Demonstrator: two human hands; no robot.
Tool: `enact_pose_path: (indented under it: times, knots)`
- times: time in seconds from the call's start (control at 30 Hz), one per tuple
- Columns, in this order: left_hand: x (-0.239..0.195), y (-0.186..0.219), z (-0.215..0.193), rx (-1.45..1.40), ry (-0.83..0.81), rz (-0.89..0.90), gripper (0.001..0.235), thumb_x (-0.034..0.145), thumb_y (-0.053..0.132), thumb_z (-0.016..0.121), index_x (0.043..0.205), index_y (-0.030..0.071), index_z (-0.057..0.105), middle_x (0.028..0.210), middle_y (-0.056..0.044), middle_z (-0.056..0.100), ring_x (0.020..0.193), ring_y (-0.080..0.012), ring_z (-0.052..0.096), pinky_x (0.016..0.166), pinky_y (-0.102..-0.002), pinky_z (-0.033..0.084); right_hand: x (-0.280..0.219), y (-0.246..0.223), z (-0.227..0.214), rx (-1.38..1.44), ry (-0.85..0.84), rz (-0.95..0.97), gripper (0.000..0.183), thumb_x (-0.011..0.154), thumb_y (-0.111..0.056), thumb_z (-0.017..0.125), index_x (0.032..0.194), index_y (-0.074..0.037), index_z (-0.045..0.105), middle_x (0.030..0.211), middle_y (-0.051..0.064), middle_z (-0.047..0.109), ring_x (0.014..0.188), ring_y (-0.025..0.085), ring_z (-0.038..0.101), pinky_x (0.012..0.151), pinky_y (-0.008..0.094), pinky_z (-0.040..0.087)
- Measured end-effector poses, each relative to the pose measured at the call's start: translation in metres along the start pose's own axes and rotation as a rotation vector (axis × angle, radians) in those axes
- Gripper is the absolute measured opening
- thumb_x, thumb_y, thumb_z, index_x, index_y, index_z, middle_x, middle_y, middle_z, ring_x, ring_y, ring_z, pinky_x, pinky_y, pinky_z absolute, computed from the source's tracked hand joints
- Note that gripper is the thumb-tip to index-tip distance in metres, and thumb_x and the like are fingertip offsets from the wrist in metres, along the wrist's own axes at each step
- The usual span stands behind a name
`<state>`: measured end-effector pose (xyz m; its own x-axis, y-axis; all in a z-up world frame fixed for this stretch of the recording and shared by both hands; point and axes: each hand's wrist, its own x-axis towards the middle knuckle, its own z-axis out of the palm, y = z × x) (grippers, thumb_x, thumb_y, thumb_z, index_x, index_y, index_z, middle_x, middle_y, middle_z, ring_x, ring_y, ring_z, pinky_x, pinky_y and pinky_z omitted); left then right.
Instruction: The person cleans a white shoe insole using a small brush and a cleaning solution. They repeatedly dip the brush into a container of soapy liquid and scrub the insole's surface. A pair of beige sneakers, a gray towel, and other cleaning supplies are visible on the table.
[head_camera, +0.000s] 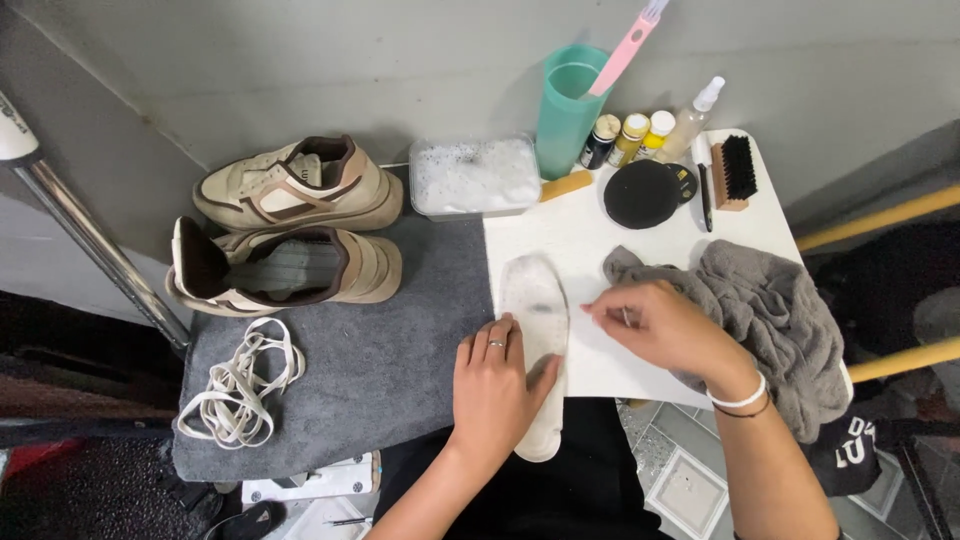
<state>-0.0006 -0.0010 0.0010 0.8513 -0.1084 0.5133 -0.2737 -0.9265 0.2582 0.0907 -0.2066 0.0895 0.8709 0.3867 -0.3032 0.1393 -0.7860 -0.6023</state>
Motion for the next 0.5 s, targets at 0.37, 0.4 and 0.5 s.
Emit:
enact_pose_path:
  times: [0.37,0.4,0.5]
  knots:
    - [0.0,0.0,0.002,0.011,0.006,0.008,0.056,0.096,0.05,0.068,0.113,-0.003,0.07,0.12,-0.016,0.069,0.105,-0.0286,0.066,0.088,-0.041,0.05,-0.005,0.002,0.014,-0.004,0.148,-0.081,0.019,0.094,-0.02,0.064,0.099,-0.011,0.08,0.118,-0.003,0.082,0.059,0.011,0.062,0.067,0.031,0.052]
    - [0.0,-0.001,0.003,0.009,0.008,0.009,0.056,0.095,0.051,0.068,0.112,-0.002,0.07,0.12,-0.016,0.069,0.104,-0.0289,0.066,0.088,-0.041,0.05,-0.006,0.001,0.015,0.034,0.093,-0.055,0.023,0.094,-0.021,0.065,0.106,-0.012,0.082,0.121,-0.003,0.081,0.067,0.008,0.073,0.071,0.029,0.057]
    - [0.002,0.0,0.0,0.026,0.011,0.016,0.056,0.095,0.051,0.069,0.112,-0.002,0.07,0.119,-0.016,0.069,0.104,-0.0289,0.066,0.087,-0.041,0.05,-0.002,-0.001,0.027,-0.008,0.235,-0.124,0.022,0.095,-0.013,0.064,0.111,-0.01,0.079,0.113,0.006,0.081,0.042,0.01,0.051,0.042,0.026,0.052]
